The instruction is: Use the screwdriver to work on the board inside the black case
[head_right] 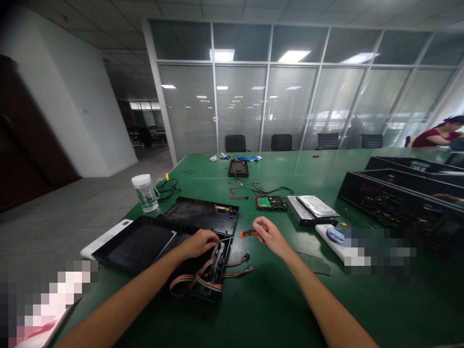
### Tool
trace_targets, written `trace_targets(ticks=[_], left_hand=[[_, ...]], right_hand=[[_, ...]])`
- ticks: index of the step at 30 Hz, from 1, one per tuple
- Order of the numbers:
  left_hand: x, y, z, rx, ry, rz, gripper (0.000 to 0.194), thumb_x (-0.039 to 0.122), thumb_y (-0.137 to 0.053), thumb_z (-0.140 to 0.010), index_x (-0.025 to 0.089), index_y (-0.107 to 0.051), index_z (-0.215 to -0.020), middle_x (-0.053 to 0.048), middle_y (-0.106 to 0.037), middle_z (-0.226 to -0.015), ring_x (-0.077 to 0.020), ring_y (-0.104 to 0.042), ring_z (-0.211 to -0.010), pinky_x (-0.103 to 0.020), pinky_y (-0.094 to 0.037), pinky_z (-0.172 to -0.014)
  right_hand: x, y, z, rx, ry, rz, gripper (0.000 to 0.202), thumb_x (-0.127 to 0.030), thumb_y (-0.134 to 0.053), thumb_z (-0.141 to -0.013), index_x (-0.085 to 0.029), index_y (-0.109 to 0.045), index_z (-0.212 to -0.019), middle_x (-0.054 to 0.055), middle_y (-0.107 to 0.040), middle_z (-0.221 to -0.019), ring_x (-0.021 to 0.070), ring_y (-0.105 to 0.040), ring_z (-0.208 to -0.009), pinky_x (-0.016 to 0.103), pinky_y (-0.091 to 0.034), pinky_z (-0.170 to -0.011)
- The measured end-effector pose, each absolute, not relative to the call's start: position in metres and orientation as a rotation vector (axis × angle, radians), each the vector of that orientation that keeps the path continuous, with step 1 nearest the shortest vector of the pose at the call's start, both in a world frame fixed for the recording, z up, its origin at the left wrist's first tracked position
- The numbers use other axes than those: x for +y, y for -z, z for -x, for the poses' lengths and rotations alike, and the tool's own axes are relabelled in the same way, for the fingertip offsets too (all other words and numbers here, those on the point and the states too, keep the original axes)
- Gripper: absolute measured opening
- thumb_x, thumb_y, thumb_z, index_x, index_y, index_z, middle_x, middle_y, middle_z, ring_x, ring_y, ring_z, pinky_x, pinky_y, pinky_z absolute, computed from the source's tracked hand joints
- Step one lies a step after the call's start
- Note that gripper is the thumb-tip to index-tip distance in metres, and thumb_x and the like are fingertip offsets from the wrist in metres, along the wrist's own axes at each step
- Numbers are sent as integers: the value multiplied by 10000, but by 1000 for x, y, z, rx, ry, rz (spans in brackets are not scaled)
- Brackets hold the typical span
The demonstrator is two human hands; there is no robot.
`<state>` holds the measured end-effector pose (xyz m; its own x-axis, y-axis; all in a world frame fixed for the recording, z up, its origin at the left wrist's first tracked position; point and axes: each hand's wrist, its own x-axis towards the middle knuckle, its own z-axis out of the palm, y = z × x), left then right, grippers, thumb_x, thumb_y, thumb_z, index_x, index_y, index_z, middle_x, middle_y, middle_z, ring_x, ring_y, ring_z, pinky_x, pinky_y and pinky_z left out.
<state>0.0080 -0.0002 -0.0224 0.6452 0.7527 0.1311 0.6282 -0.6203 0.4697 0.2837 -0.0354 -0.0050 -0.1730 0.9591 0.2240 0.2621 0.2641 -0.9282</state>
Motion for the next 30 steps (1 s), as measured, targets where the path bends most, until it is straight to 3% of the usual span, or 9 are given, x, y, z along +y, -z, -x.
trace_targets(ticks=[2,10,30], left_hand=[[0,22,-8,1080,-432,-2479,174,174,-525,-785,158,-654,-901,-30,-662,-872,-136,-591,-801,-201,-432,-733],[4,28,-8,1088,-443,-2436,180,177,-519,-785,140,-652,-900,-38,-668,-845,-140,-593,-771,-211,-438,-717],[0,23,-8,1100,-445,-2392,203,187,-515,-767,150,-671,-891,-36,-678,-843,-147,-599,-759,-212,-434,-699]], right_hand=[[-36,11,-278,-1604,-847,1138,300,-496,-448,-805,-196,-465,-806,-74,-352,-509,80,-331,-427,205,-256,-404],[-37,25,-264,-1718,-459,1194,317,-444,-414,-835,-169,-567,-793,22,-549,-685,143,-485,-619,251,-387,-579],[-52,-5,-248,-2034,-169,1250,245,-365,-427,-833,-209,-610,-789,6,-607,-640,138,-535,-570,234,-359,-570]])
